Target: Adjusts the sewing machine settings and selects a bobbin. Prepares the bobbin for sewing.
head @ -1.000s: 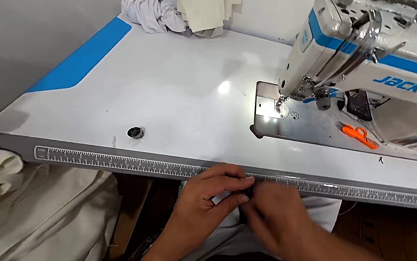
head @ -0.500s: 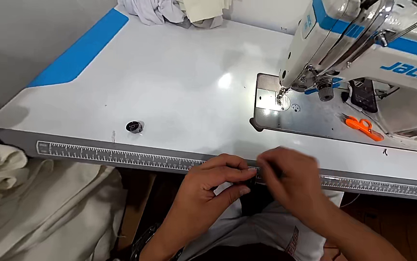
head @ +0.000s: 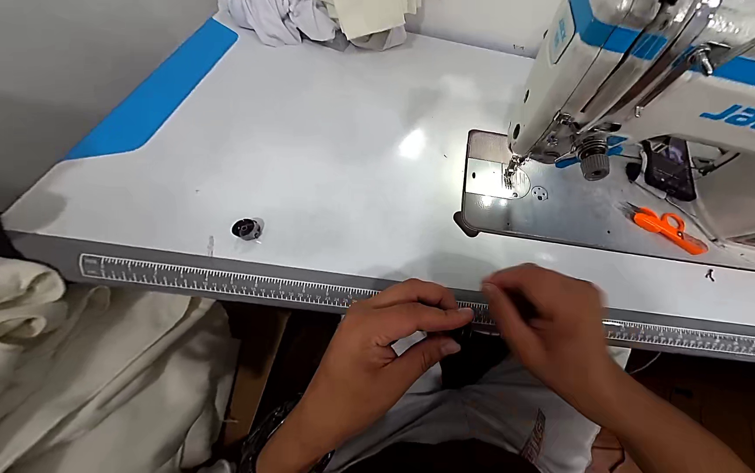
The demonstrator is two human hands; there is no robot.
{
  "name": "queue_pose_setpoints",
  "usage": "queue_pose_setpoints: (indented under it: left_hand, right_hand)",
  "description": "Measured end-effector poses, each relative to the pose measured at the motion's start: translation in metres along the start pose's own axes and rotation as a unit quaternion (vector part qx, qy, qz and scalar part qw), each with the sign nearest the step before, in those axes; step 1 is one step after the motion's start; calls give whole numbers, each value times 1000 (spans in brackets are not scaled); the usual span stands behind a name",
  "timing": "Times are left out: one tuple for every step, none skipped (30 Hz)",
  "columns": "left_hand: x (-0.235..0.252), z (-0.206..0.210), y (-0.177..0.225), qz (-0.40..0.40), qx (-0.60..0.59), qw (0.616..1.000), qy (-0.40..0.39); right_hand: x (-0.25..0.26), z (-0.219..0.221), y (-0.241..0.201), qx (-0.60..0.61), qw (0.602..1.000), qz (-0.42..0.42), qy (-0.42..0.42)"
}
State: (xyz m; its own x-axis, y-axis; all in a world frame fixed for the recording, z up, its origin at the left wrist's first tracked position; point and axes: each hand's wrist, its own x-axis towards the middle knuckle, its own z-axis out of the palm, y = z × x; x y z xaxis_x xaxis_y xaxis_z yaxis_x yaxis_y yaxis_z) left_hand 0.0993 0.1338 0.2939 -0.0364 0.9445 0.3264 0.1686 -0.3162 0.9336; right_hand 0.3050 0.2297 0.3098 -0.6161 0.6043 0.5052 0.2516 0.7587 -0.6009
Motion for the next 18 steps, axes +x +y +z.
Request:
queue_pose_setpoints:
  left_hand:
    - [2, 0, 0, 2, -1, 1000, 0]
    - [4, 0, -1, 5, -4, 1000, 2]
    - [6, -1, -3, 8, -6, 1000, 4]
    - [7, -1, -4, 6, -7, 1000, 2]
    - [5, -1, -5, 0, -8, 1000, -3]
    - [3, 0, -4, -4, -9, 1000, -8]
    - [1, 2, -2, -7, -7, 1000, -11]
    - [2, 3, -2, -5, -7, 1000, -11]
    - [5, 3, -2, 0, -6, 1000, -8]
    - [7, 3, -4, 6, -7, 1000, -5]
    - [9, 2, -5, 9, -7, 1000, -3]
    - [8, 1, -5, 8, -7, 1000, -7]
    - [7, 0, -3, 6, -11, 1000, -13]
    - [5, 1, -1, 4, -14, 1000, -17]
    - [4, 2, 0, 4, -17, 1000, -18]
    - [4, 3, 1, 6, -20, 1000, -16]
    - [6, 2, 0, 11, -20, 1000, -11]
    - [9, 1, -2, 15, -18, 1000, -7]
  right_hand:
    - [-7, 9, 3, 5, 1000, 4, -25]
    - [-16, 15, -2, 9, 999, -10, -49]
    - [-21, 14, -10, 13, 998, -34, -58]
    - [-20, 6, -17, 16, 998, -47, -46]
    - [-14, -4, -19, 3, 999, -39, -19]
    - [-7, -9, -14, -18, 1000, -22, 10]
    - [-3, -6, -6, -25, 999, -6, 22]
    - [-5, 2, -1, -14, 1000, 7, 7]
    - [-11, 11, -1, 6, 1000, 6, -22]
    - [-16, 14, -7, 30, 998, -13, -46]
    - [-18, 9, -14, 59, 996, -33, -63]
    - [-14, -1, -19, 84, 994, -38, -59]
    - [-7, -10, -18, 91, 995, -26, -40]
    - [0, -12, -9, 81, 996, -5, -20]
    - [2, -6, 2, 72, 997, 15, -12]
    - [-2, 4, 8, 69, 997, 32, -28]
    - [-10, 12, 7, 73, 995, 31, -55]
    - [-16, 13, -2, 79, 994, 7, -70]
